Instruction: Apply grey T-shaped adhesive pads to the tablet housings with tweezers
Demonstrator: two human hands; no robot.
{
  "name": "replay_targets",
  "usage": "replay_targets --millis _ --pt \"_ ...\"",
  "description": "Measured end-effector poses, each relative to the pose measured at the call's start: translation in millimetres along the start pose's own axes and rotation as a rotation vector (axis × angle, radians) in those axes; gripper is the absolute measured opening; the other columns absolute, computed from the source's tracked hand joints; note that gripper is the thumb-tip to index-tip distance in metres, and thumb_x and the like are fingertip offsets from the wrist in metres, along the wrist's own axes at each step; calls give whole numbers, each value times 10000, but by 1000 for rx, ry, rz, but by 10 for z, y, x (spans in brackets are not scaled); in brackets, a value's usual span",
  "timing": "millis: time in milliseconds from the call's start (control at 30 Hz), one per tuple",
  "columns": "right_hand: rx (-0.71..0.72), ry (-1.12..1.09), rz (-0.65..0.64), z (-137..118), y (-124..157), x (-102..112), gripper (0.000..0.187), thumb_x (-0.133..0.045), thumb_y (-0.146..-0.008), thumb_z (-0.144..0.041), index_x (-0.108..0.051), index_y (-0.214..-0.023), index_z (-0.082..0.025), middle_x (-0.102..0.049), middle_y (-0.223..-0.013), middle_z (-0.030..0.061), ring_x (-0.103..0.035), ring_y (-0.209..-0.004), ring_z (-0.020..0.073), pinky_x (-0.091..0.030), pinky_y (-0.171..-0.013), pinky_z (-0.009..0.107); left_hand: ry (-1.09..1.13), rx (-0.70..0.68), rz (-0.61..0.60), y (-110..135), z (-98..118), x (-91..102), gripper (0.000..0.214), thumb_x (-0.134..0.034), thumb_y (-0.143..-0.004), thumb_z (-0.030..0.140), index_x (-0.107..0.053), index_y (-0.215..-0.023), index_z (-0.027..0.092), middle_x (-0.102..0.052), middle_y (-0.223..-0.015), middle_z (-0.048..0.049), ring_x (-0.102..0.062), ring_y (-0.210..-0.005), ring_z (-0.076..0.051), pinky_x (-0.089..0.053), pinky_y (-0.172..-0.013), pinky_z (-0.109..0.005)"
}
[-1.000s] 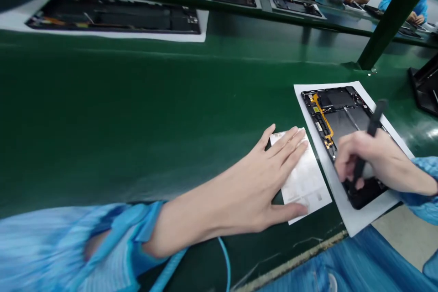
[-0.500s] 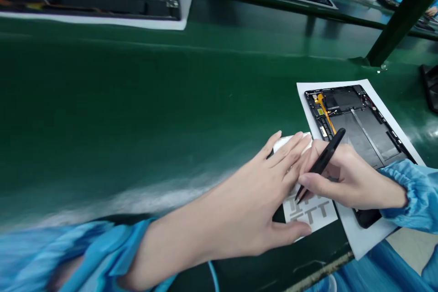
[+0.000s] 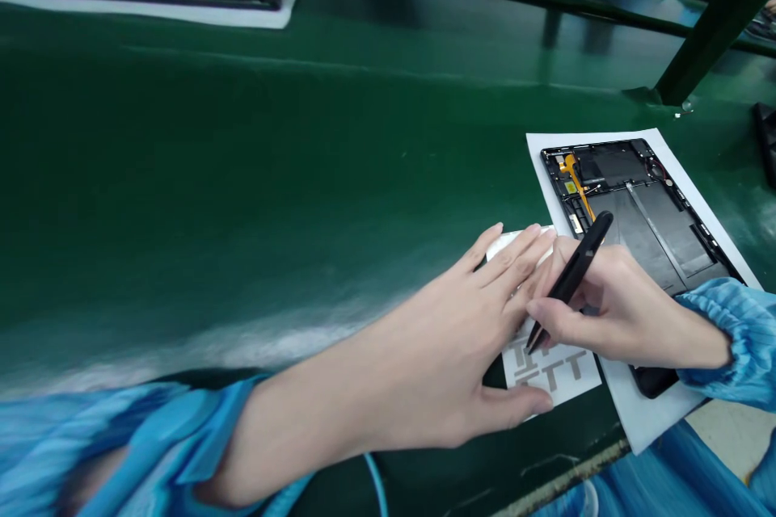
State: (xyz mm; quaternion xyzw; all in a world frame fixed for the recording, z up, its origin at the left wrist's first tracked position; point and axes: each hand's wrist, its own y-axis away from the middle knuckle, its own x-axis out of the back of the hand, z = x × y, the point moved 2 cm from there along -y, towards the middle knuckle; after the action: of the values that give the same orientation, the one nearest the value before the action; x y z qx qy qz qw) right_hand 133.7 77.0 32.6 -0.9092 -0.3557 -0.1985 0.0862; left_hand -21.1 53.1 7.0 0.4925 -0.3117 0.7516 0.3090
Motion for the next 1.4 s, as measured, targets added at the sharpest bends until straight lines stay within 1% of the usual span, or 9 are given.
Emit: replay_targets --millis 200,367,500,567,633,700,767,933,1400 --pt "174 79 0 0 -33 0 153 -566 -875 -143 -527 -728 -159 -578 -686 10 -590 -619 122 -453 -485 197 -9 3 20 -3 17 -14 767 -505 -879 595 -390 -1439 84 -369 -1494 -213 -297 -1422 -354 -263 -1149 -575" --pt "257 -59 109 -163 114 140 161 -605 -879 -108 -541 -741 -162 -583 -745 8 -607 -636 112 -501 -543 216 -151 -55 -7 18 -41 -45 874 -505 -877 540 -190 -1491 4 -296 -1511 -269 -278 -1421 -390 -329 -1089 -624" --pt "164 -31 399 -184 546 263 127 -654 -869 -130 -567 -791 -181 -611 -752 2 -614 -657 129 -505 -572 247 -218 -142 104 81 -37 -44 779 -453 -905 512 -258 -1452 -8 -357 -1479 -271 -315 -1410 -370 -334 -1101 -594" --pt "92 -54 610 -89 788 221 156 -686 -851 -146 -563 -765 -184 -611 -713 -5 -604 -627 128 -490 -552 244 -148 -200 232 83 56 -32 566 -458 -917 407 -416 -1348 42 -497 -1395 -209 -385 -1380 -306 -308 -1148 -532" --pt "66 -112 834 33 979 115 172 -686 -845 -138 -556 -744 -187 -602 -687 -14 -578 -586 113 -464 -517 229 -36 -250 343 40 199 -30 326 -450 -923 319 -553 -1154 113 -653 -1176 -113 -519 -1247 -240 -349 -1145 -446" --pt "59 -144 1010 135 1088 -9 173 -661 -845 -113 -549 -737 -190 -585 -675 -22 -549 -558 102 -432 -486 218 23 -302 354 -46 348 -45 228 -426 -945 268 -616 -988 150 -696 -968 -48 -603 -1054 -207 -436 -1066 -374" --pt "59 -130 1100 189 1118 -102 198 -644 -829 -79 -528 -713 -192 -561 -652 -30 -525 -536 94 -408 -467 210 22 -336 299 -140 449 -62 258 -412 -965 222 -653 -924 143 -698 -907 -38 -613 -958 -200 -484 -981 -340" --pt "91 -100 1095 187 1066 -163 233 -626 -787 -39 -494 -671 -192 -547 -613 -37 -506 -485 86 -392 -431 201 40 -337 261 -238 456 -29 332 -380 -995 215 -689 -938 106 -704 -921 -55 -598 -929 -206 -506 -897 -328" --pt "40 -24 1087 147 1059 -212 229 -609 -778 -30 -504 -695 -216 -602 -638 -35 -561 -498 87 -456 -462 207 38 -360 183 -209 382 5 262 -453 -987 224 -696 -984 126 -727 -956 -25 -614 -953 -192 -498 -915 -314"
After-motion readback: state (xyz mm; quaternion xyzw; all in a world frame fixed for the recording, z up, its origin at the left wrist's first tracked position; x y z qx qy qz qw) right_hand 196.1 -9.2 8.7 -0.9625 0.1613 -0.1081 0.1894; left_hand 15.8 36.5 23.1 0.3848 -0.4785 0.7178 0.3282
